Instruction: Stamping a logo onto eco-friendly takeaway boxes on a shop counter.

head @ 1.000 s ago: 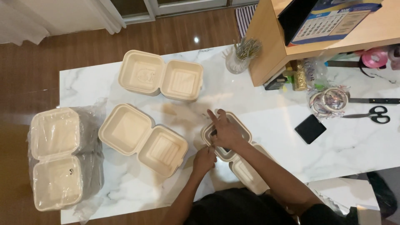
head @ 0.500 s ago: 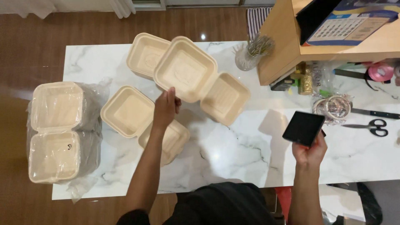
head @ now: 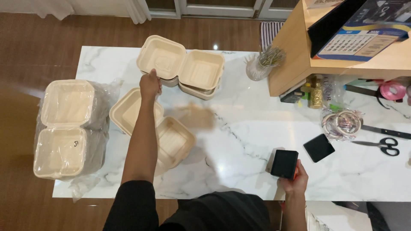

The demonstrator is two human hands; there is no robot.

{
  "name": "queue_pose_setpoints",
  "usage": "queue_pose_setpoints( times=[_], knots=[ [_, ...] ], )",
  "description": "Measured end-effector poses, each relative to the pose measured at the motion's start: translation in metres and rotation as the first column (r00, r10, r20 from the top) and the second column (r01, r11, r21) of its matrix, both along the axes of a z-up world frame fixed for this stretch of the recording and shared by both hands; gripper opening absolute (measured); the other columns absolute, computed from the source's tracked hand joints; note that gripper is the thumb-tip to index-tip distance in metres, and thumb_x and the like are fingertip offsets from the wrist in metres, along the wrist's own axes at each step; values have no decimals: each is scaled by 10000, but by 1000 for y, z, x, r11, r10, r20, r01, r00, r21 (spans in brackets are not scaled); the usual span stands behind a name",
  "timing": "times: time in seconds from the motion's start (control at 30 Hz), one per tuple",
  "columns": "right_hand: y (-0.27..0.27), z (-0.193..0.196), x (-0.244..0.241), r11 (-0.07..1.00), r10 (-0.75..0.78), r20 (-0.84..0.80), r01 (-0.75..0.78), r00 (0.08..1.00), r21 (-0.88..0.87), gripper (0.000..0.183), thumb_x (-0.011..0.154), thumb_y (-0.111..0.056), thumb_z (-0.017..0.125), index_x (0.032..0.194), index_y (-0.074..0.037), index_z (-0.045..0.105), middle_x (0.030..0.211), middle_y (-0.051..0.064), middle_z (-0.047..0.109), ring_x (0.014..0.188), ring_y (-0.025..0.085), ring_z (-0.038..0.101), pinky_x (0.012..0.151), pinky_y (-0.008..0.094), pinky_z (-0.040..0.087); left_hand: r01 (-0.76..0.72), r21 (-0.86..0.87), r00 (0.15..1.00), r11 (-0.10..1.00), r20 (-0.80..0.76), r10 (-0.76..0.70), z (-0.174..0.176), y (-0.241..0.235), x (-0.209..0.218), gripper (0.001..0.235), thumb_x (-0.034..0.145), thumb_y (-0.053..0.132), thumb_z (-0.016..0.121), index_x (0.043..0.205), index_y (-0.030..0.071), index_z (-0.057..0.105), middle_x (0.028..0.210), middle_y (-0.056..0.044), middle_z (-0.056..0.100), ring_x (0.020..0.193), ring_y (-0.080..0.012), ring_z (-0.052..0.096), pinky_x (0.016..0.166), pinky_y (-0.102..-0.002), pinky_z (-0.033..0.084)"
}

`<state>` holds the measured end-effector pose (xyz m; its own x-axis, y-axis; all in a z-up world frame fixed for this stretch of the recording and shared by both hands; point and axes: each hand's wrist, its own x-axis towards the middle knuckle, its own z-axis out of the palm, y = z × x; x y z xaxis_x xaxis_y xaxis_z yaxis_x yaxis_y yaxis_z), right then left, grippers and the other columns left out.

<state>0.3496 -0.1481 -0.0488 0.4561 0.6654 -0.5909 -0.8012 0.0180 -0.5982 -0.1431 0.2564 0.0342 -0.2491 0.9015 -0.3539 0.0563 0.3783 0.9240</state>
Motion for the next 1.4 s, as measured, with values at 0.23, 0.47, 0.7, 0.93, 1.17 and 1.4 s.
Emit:
queue_pose_setpoints(
  times=[0.23,0.47,0.7,0.93,1.17,1.4],
  knots=[
    [-3,3,-4,999,46,68,-47,997,18,291,1105,-326,473,1170,-98,642,1041,25,692,862,115,640,838,272,500,-54,318,834,946,-507,218,-5,-9,-29,428,1008,501,570,944,81,620,844,-77,675,793,-255,640,806,-386,516],
    [-2,-3,2,999,42,30,-41,999,-34,313,1038,-367,550,1219,-135,657,1136,27,698,945,134,652,861,287,516,235,282,490,930,-861,137,10,-71,-82,177,966,148,659,1089,53,744,977,-121,665,916,-297,611,791,-424,506],
    [2,10,-4,992,56,73,-47,996,-119,317,1068,-367,507,1220,-121,637,1111,10,671,929,91,624,868,244,493,132,244,407,961,-897,172,-2,-82,-101,77,902,127,738,908,62,777,1049,-126,683,962,-328,616,808,-453,513],
    [7,23,-13,979,4,98,16,995,-203,314,1046,-372,510,1225,-134,610,1175,31,632,1019,100,600,953,277,469,144,326,300,935,-914,272,2,-89,-99,60,817,132,843,830,105,791,876,-68,693,765,-249,628,678,-388,531],
    [-1,12,-7,999,53,108,-53,993,2,247,1108,-319,485,1111,-129,643,939,-23,653,801,58,613,797,224,495,279,424,156,862,-905,395,1,-97,-92,49,873,146,777,839,113,766,931,-11,633,857,-216,546,773,-362,482],
    [0,16,-8,996,52,122,-44,991,-72,279,1100,-328,468,1169,-113,632,1059,20,664,893,88,611,860,251,486,300,267,415,916,-901,127,24,-104,-106,53,1002,108,638,952,112,657,822,-42,621,818,-258,561,883,-413,402]
  ],
)
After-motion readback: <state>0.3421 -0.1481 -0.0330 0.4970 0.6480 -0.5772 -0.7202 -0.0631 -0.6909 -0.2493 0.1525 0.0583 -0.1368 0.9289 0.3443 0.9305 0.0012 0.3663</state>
